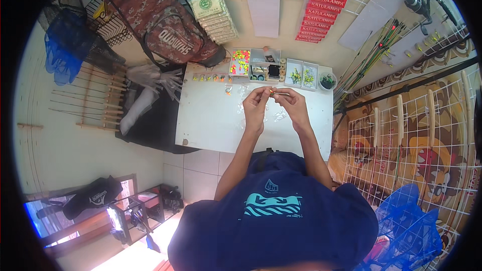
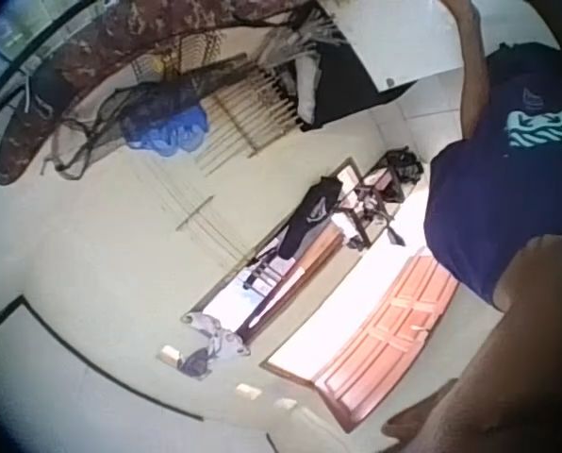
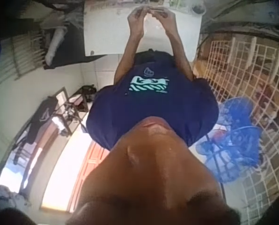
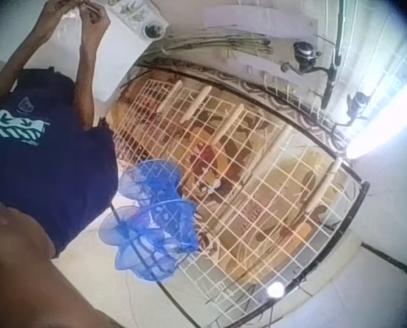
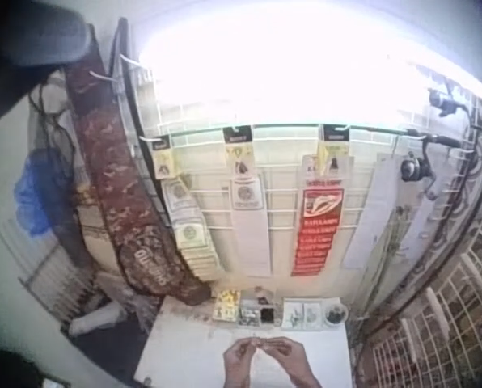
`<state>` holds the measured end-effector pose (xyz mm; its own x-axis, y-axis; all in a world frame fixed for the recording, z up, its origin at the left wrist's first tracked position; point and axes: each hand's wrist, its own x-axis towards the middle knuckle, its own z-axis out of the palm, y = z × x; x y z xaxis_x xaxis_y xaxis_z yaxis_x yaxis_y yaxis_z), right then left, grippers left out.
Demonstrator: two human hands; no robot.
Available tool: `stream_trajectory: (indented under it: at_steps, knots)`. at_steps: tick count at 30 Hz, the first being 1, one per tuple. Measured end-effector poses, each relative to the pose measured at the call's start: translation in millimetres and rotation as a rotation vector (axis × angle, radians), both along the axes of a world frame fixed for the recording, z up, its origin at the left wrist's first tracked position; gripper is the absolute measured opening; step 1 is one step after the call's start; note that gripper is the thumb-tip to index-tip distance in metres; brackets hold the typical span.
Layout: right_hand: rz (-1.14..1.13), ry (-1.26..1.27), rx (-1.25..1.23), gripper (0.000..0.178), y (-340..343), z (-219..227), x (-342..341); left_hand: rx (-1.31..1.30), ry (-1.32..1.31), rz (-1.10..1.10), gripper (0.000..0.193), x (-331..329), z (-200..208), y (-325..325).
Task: Assembling small fishing tackle components such as beads and sinkers onto a line.
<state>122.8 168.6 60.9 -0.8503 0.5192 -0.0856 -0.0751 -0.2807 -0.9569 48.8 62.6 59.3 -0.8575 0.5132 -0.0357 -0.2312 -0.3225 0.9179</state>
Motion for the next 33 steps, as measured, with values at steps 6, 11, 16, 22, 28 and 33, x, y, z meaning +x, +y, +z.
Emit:
stream_trajectory:
  at_steps: [6, 11, 16, 22, 28, 33]
  knots:
    - [0.045, 0.005, -0.038, 0.020, -3, -13, -4, 0.016, -0.053, 0.009, 0.018, 1, -5, 2]
    - [0.028, 0.020, -0.086, 0.019, -10, -13, -7, 0.082, -0.084, 0.097, 0.021, 1, -7, 2]
    - [-0.055, -0.006, 0.061, 0.012, -13, -13, -4, 0.077, -0.117, 0.164, 0.021, 1, -6, 0]
    - [-0.056, -0.129, 0.654, 0.015, -5, -3, 0, 0.069, -0.169, 0.203, 0.021, 1, -7, -2]
    - [0.021, -0.026, 0.968, 0.008, 17, 33, -8, 0.068, -0.190, 0.119, 0.028, 0, -17, -8]
    - [0.234, 0.022, 1.288, 0.012, 37, 71, -22, -0.059, -0.074, 0.088, 0.038, -5, -9, -16]
